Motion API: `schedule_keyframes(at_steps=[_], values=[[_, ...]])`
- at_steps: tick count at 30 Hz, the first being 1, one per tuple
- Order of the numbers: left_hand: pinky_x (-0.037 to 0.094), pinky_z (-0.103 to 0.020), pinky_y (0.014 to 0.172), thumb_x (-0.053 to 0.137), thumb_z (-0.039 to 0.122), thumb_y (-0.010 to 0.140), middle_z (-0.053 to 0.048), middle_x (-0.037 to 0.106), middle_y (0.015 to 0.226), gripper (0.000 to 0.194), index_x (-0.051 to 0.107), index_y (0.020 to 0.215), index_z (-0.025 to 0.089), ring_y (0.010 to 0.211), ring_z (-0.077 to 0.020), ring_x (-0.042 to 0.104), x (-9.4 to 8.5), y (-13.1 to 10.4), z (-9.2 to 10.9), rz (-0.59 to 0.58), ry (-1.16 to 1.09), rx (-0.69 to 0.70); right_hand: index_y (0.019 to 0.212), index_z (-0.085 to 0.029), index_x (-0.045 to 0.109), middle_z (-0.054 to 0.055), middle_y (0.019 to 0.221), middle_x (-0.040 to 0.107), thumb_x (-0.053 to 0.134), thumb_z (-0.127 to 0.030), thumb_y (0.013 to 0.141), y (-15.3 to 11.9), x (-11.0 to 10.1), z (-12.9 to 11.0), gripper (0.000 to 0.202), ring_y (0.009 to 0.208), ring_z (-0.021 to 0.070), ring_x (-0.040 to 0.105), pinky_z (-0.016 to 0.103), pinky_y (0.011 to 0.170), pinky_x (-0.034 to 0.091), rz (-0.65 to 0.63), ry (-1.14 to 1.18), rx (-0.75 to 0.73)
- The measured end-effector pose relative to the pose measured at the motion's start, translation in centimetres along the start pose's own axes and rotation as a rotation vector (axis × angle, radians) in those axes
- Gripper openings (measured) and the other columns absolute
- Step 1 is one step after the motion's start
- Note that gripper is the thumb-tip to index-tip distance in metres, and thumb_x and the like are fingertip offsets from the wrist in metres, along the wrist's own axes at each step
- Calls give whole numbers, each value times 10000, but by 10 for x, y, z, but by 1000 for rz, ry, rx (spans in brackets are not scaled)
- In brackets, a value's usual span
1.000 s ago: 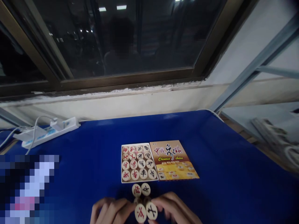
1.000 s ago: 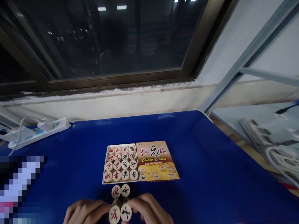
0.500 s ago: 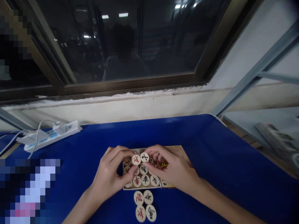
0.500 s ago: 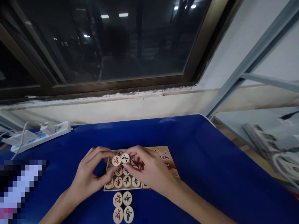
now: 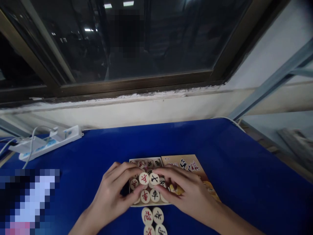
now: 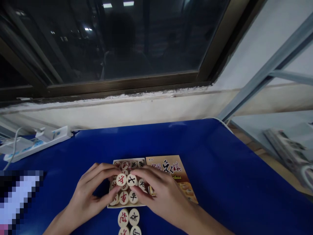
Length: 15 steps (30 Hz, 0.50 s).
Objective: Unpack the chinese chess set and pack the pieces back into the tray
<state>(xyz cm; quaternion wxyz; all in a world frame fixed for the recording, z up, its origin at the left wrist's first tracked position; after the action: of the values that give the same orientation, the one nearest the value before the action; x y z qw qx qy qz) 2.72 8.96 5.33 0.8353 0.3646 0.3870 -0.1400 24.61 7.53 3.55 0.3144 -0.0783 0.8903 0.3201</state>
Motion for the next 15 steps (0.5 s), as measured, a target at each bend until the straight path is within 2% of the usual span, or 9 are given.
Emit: schedule_keyframes(at_steps=[3,6,9,11,15], values=[[517,-315,758,647,264,940,-45,732,1044,201,637,1138,237,908,-179,701,-1,1,0,-3,-11,-3,1202,-266,625,20,890,700,591,-225,968,2,-3,-5,240,725,136,668,265,652,582,3,-4,-28],[531,-322,773,652,247,932,-47,727,1067,194,634,1124,239,937,-182,697,-3,3,-3,-24,-33,-6,1160,-252,638,12,834,683,592,-251,970,4,-5,-1,196,681,129,648,259,621,565,-15,-20,-13],[544,-415,916,660,256,917,-70,699,1208,176,659,1093,251,1148,-241,648,-9,5,-14,-87,-11,-42,1091,-237,638,-16,738,622,605,-306,961,6,-7,13,152,571,111,566,259,560,515,-42,-68,35],[516,-502,1007,662,257,910,-83,654,1313,158,672,1068,253,1312,-287,547,-12,4,-23,-128,17,-79,1071,-221,629,-27,720,580,613,-314,951,7,-9,24,153,553,102,531,257,545,479,-64,-109,38],[471,-599,1061,658,300,925,-85,580,1419,165,666,1085,262,1437,-322,411,-12,1,-34,-217,68,-133,1008,-200,644,-14,765,571,623,-306,934,12,-11,32,131,595,107,549,270,566,459,-140,-173,40]])
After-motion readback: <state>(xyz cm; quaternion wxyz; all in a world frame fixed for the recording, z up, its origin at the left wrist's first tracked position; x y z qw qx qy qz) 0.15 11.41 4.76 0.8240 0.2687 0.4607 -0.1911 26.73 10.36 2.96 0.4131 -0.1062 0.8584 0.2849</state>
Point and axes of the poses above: each hand's wrist, its own y-axis towards the middle knuckle, its own x-axis out of the palm, z = x × y, the point moved 2 cm from there along y, towards the middle knuckle
